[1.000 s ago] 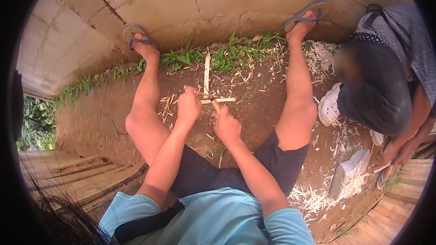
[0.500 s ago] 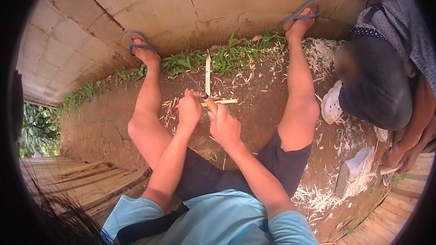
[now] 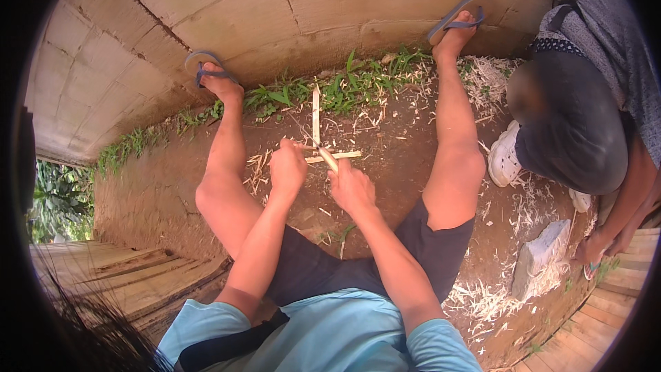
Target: The person sits on the ground and uses a curved knife to shave thin strips from a small wooden stick. They repeatedly scrape the stick to produce wood shavings that accumulate on the dirt floor. Another person is visible nearby also working with wood.
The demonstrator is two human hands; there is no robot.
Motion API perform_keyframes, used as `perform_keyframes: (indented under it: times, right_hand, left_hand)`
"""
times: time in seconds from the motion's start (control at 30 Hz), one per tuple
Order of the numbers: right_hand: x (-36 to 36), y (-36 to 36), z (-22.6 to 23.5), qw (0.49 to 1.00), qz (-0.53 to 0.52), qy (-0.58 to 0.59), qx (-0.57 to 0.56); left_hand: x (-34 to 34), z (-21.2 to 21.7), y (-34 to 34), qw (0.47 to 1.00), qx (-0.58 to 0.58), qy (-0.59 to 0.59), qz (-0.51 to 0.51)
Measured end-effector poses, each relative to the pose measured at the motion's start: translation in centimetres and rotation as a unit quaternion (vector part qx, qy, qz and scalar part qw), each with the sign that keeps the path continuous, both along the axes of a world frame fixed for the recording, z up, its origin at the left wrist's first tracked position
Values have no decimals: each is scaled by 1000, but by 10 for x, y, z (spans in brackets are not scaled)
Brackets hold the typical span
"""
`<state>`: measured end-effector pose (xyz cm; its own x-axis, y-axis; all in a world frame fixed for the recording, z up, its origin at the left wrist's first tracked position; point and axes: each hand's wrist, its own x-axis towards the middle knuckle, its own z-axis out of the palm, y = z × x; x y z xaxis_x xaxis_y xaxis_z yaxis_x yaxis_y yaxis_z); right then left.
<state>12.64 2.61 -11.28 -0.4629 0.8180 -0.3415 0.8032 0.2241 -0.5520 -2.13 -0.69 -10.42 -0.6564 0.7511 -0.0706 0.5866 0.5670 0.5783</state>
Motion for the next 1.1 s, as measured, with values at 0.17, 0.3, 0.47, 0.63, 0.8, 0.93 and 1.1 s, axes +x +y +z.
perform_keyframes:
  times: [0.17, 0.3, 0.47, 0.63, 0.8, 0.93, 1.1]
  right_hand:
    - [-8, -5, 11, 954, -48, 279, 98]
    - [12, 7, -41, 993, 37, -103, -30]
    - [9, 14, -38, 998, -22, -65, 0]
    - [0, 18, -17, 992, -66, 97, 40]
    - [-1, 12, -3, 956, -126, 251, 84]
    - [1, 11, -10, 947, -151, 278, 57]
    - [-6, 0, -12, 943, -148, 292, 61]
  left_hand:
    - [0, 0, 0, 1000, -12, 0, 1]
    - [-3, -2, -1, 1000, 8, 8, -3]
    - [-1, -1, 1, 1000, 3, 18, 6]
    - [-3, -2, 1, 996, 79, 37, 12]
    - [-3, -8, -1, 996, 81, 30, -7]
    - [-3, 2, 0, 997, 71, 33, -10]
    - [-1, 2, -1, 998, 55, 25, -24]
